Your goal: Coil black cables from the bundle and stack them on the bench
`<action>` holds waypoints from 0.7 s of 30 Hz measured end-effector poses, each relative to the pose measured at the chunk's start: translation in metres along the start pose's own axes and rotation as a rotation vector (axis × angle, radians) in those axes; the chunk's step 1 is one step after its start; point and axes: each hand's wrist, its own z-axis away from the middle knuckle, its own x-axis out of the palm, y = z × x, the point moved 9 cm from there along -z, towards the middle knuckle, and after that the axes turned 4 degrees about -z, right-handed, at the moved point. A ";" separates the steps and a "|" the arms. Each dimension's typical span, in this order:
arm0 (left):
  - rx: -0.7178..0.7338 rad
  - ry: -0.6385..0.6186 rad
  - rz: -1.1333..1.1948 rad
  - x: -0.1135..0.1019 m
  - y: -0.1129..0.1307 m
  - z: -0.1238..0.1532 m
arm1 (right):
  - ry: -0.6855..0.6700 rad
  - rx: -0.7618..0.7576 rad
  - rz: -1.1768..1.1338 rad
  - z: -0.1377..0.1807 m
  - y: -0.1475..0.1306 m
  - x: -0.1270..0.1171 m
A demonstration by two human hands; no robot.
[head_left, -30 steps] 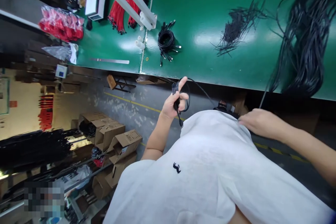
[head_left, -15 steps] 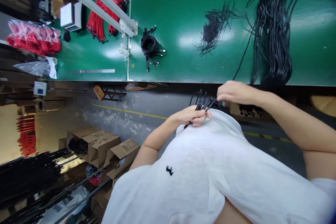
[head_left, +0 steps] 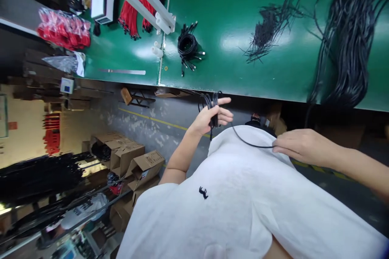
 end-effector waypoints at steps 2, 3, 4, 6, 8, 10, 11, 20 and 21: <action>-0.075 -0.115 -0.052 0.018 -0.021 -0.008 | 0.077 -0.074 -0.081 -0.030 -0.026 -0.022; -0.108 -0.187 -0.070 0.029 -0.031 -0.009 | 0.125 -0.052 -0.117 -0.042 -0.025 -0.035; -0.141 -0.272 -0.086 0.042 -0.040 -0.008 | 0.156 -0.010 -0.155 -0.051 -0.019 -0.045; -0.209 -0.446 -0.117 0.067 -0.055 0.000 | 0.187 0.112 -0.223 -0.062 0.005 -0.059; -0.253 -0.567 -0.112 0.083 -0.060 0.013 | 0.182 0.253 -0.283 -0.061 0.037 -0.060; -0.252 -0.579 -0.063 0.082 -0.055 0.022 | 0.156 0.362 -0.355 -0.050 0.070 -0.051; -0.237 -0.535 -0.026 0.075 -0.050 0.025 | 0.146 0.410 -0.378 -0.040 0.088 -0.044; 0.084 0.090 0.183 -0.015 0.011 0.035 | 0.098 0.708 0.002 0.067 0.195 0.004; 0.099 0.088 0.171 -0.014 0.014 0.032 | 0.054 0.724 0.059 0.067 0.185 0.010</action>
